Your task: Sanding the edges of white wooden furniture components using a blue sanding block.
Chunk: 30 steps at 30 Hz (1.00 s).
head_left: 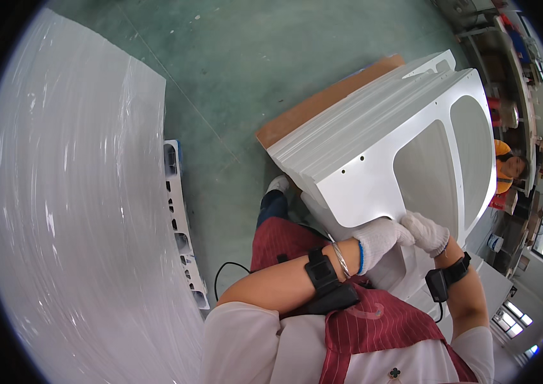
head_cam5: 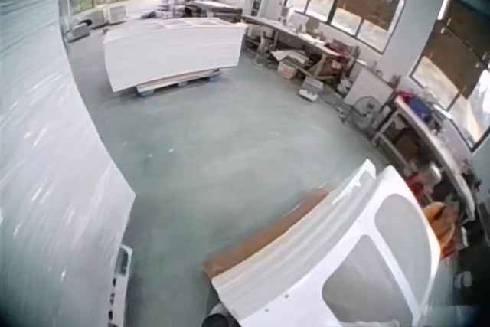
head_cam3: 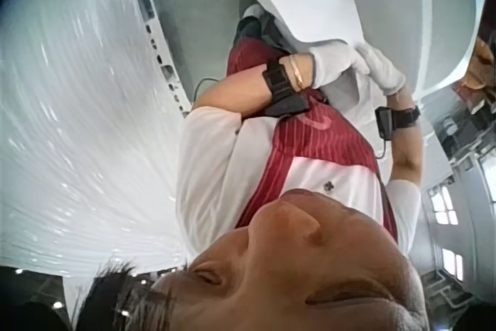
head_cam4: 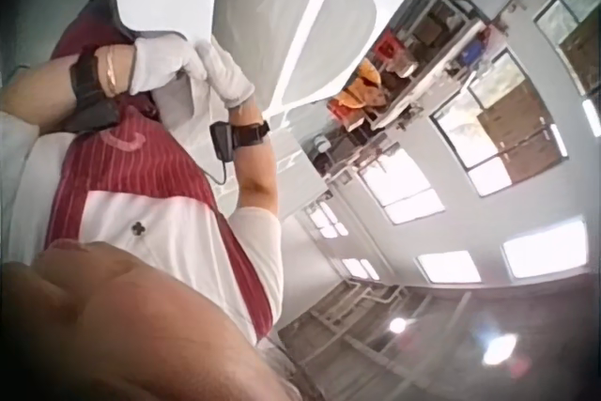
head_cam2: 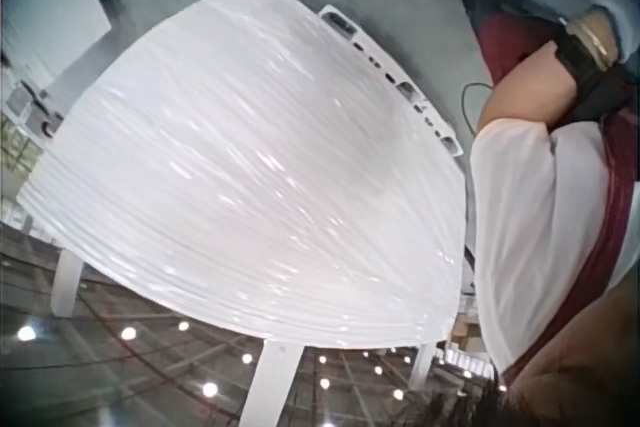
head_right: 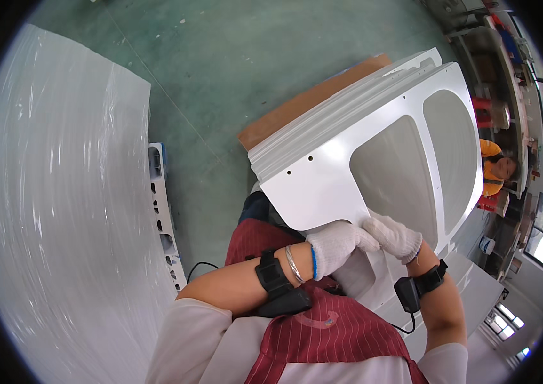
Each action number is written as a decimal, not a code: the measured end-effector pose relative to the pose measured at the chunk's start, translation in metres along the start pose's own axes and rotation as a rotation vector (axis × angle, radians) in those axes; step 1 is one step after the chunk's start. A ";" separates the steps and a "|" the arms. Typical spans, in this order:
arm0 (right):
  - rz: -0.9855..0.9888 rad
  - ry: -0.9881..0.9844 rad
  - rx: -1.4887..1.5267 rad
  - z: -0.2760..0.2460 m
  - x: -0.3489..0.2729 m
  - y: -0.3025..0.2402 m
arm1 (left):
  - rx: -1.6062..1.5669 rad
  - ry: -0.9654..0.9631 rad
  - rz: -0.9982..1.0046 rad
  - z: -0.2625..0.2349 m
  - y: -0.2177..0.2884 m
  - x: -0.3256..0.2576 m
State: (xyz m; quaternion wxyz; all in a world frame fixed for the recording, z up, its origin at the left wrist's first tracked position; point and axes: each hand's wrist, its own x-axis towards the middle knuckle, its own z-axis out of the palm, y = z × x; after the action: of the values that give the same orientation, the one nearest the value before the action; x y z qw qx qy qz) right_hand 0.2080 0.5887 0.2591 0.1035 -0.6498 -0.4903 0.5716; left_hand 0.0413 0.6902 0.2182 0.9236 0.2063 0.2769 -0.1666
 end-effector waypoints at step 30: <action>-0.020 0.272 0.225 -0.007 0.026 -0.093 | -0.003 0.116 0.309 -0.097 0.023 -0.146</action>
State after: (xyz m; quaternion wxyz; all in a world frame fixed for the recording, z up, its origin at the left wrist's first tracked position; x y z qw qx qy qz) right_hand 0.1623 0.6580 0.3093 0.2468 -0.7004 -0.4111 0.5287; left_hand -0.1077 0.7839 0.2359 0.9209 0.2544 0.2952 -0.0101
